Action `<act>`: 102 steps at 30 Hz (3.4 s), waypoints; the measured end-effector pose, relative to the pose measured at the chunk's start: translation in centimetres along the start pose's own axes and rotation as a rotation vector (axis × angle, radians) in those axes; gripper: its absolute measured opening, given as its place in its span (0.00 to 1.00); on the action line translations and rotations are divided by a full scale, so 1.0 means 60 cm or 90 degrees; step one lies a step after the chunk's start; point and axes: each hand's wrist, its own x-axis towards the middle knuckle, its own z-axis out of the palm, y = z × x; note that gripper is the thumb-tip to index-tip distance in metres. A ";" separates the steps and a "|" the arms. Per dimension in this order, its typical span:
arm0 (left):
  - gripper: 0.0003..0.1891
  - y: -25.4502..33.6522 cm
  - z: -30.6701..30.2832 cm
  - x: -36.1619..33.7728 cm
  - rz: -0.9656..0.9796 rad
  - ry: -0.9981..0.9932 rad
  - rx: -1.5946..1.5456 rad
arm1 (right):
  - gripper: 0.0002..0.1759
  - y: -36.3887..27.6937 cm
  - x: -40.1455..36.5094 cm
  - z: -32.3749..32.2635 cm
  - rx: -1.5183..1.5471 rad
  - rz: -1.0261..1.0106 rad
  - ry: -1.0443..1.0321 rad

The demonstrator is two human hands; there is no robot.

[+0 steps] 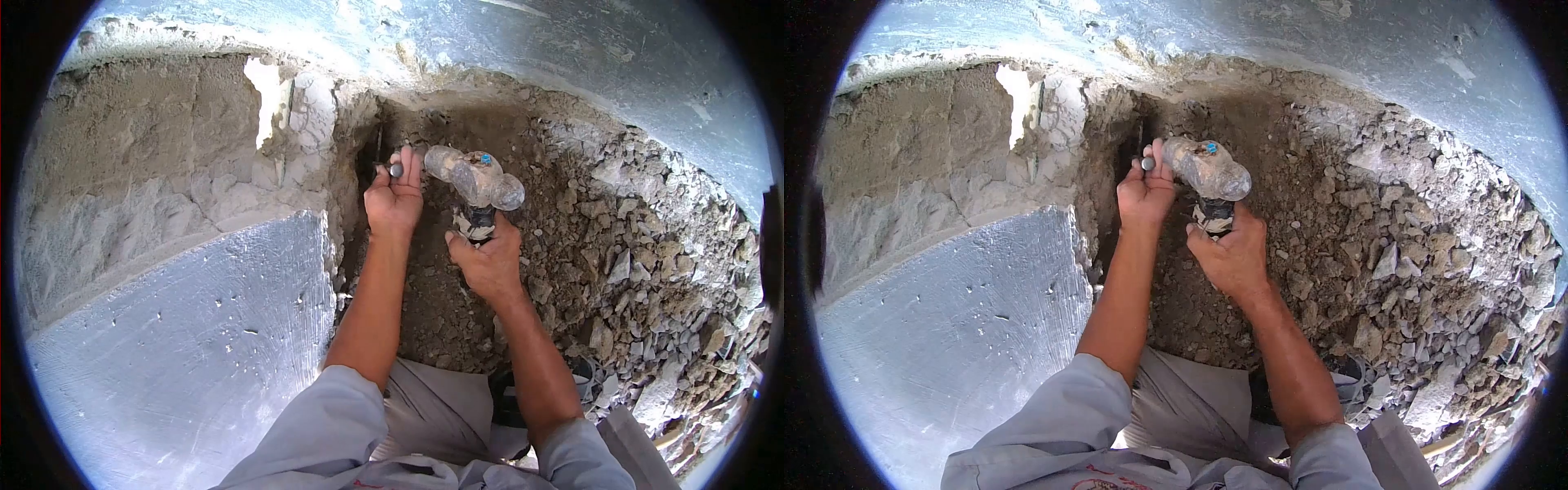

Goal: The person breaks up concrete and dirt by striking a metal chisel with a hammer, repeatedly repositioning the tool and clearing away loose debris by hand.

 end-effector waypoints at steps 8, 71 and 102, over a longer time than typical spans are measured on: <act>0.18 0.004 -0.001 0.004 -0.020 -0.013 -0.023 | 0.13 0.017 -0.009 -0.011 0.000 -0.010 -0.009; 0.20 0.024 -0.023 0.023 -0.056 0.005 -0.003 | 0.16 0.046 0.026 0.068 -0.212 -0.004 -0.031; 0.21 0.032 -0.041 0.043 -0.056 -0.028 0.069 | 0.18 0.054 0.045 0.079 -0.208 0.089 -0.080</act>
